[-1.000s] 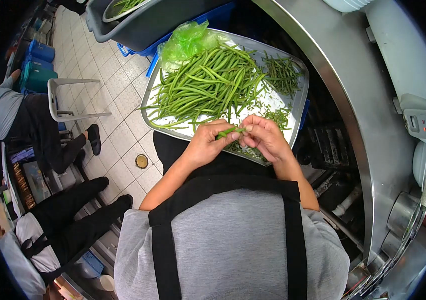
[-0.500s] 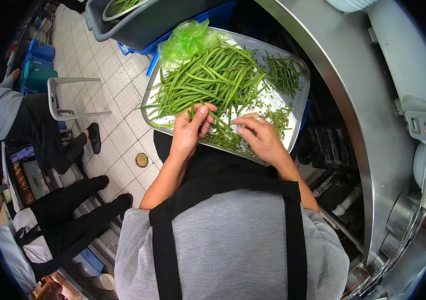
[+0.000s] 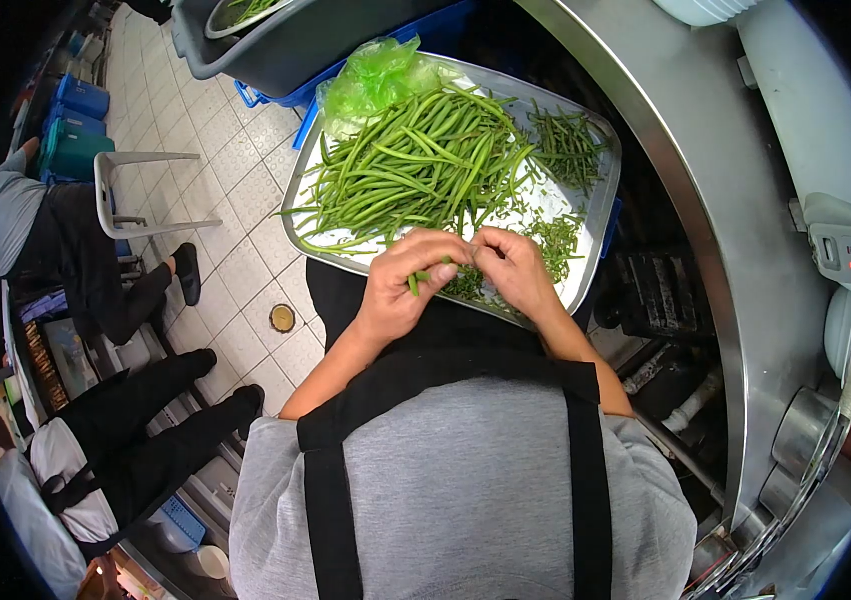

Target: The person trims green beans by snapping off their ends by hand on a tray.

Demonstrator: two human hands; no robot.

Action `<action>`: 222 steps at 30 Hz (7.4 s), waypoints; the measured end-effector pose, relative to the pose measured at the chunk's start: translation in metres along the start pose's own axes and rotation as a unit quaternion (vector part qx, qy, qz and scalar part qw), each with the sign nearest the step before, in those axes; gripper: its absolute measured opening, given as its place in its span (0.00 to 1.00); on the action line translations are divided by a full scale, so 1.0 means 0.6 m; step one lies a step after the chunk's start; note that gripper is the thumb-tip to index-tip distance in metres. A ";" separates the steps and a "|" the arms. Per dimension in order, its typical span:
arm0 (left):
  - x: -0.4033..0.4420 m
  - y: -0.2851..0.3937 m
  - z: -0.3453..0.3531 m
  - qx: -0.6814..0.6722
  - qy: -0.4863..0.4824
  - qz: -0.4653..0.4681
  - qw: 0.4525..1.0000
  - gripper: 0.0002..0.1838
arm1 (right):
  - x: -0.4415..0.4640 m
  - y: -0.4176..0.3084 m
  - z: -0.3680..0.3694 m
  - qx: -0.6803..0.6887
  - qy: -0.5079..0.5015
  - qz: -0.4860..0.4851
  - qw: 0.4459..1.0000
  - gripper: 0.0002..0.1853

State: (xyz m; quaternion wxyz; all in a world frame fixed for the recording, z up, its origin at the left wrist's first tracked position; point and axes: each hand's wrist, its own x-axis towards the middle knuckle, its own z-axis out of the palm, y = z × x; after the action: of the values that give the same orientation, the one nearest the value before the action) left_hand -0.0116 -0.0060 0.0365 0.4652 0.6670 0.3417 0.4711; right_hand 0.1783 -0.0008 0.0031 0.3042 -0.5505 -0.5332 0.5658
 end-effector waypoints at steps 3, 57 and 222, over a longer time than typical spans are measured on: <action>0.002 0.011 -0.018 -0.010 -0.007 0.050 0.999 0.09 | 0.013 0.019 0.003 0.027 0.034 0.001 0.999 0.07; -0.005 -0.024 0.002 -0.292 0.033 -0.292 0.910 0.10 | -0.025 -0.014 -0.008 -0.272 -0.002 -0.198 0.942 0.05; 0.008 0.017 0.035 0.176 0.016 0.039 0.983 0.18 | -0.047 -0.059 -0.082 -0.321 0.072 -0.300 0.896 0.05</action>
State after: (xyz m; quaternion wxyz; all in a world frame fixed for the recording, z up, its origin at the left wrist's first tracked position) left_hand 0.0097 -0.0113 0.0449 0.3160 0.7436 0.4004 0.4323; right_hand 0.2225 -0.0053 0.0534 0.3033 -0.4716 -0.8022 0.2050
